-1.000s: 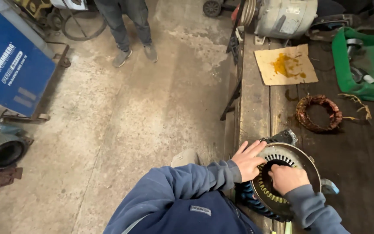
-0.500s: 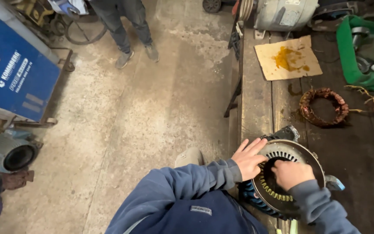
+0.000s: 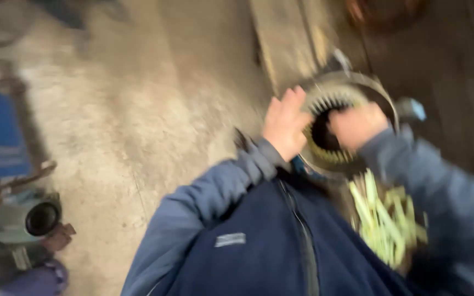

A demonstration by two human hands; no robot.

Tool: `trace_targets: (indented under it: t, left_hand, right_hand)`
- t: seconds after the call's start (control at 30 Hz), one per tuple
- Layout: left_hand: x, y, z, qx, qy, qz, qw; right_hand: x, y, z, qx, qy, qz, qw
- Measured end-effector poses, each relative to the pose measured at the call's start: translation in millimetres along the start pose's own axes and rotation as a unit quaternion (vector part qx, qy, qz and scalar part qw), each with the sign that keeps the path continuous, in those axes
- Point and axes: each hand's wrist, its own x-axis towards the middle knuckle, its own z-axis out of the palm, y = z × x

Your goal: The recorder is inserting insulation strips and manipulating wires inside an electric motor stator.

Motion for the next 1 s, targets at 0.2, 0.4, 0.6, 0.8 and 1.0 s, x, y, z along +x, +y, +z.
trace_targets:
  t: [0.2,0.4,0.6,0.8,1.0]
  left_hand:
    - [-7,-17,4,-0.006,-0.061,0.001,0.998]
    - [-1,-19,2,-0.014,-0.095,-0.027,0.995]
    - [-3,-21,0,-0.023,-0.112,-0.028,0.993]
    - [0,-16,-3,-0.015,-0.134,-0.038,0.990]
    - [3,-15,-3,-0.007,-0.128,-0.006,0.992]
  right_hand:
    - [4,13,28,0.000,0.008,-0.054,0.999]
    - [9,3,72,0.052,0.080,-0.090,0.991]
    - [-21,44,18,0.146,0.030,-0.041,0.988]
    - [-53,58,31,0.167,0.152,-0.053,0.973]
    - [-61,54,42,0.193,0.195,-0.041,0.961]
